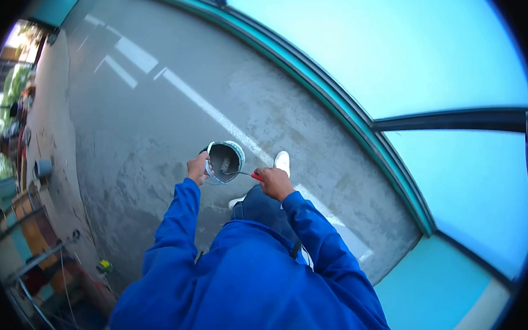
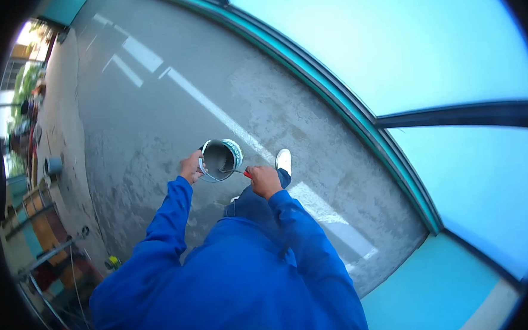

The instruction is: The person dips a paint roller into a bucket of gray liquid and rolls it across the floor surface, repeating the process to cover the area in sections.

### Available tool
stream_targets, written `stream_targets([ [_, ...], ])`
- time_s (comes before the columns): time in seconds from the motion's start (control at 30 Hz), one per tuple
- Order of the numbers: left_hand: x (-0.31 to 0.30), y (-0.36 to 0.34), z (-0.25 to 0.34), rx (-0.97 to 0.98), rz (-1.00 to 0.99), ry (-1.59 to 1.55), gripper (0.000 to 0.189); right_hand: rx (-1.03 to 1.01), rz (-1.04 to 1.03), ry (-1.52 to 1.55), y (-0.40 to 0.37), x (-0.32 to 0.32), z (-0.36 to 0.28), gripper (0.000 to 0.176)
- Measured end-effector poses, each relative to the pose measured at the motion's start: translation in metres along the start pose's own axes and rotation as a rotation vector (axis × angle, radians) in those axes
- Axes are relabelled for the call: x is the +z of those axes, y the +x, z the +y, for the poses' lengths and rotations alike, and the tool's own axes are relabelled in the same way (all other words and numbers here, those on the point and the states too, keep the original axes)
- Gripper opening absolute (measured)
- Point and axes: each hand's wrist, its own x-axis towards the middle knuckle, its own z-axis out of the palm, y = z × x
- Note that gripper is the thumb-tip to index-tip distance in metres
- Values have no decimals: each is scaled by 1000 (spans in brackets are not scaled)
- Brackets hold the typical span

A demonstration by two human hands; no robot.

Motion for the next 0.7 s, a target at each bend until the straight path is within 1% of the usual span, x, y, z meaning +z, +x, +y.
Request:
stream_targets([
  [0.07,8,-17,-25,-69,66,-25,18,-20,-72,26,-1,-19,13,18],
  [0.1,15,-9,-16,-68,75,-45,18,-68,-100,-5,6,-17,31,21],
  [0.2,15,-4,-28,-115,112,-146,22,-52,-218,-21,29,-29,40,24],
  [0.23,2,-2,-63,-89,119,-192,22,-127,-186,-60,15,2,44,23],
  [0.27,-8,-10,-62,-98,144,-224,22,-171,-223,-76,25,-1,36,23],
  [0.37,-11,-11,-96,-167,229,-303,21,-254,-363,-108,45,6,50,21],
  [0.43,-6,6,-118,-190,292,-353,21,-321,-386,-156,65,25,68,19],
  [0.47,-27,-5,-167,-147,282,-395,21,-366,-359,-218,28,58,59,18],
  [0.5,-22,3,-169,-160,316,-411,22,-395,-393,-249,46,60,64,15],
  [0.6,-16,29,-202,-180,401,-463,22,-434,-488,-340,69,89,86,13],
  [0.67,-12,54,-221,-180,436,-483,22,-500,-538,-383,86,114,102,12],
  [0.7,-95,112,-198,-164,442,-490,22,-526,-529,-387,146,177,42,12],
])
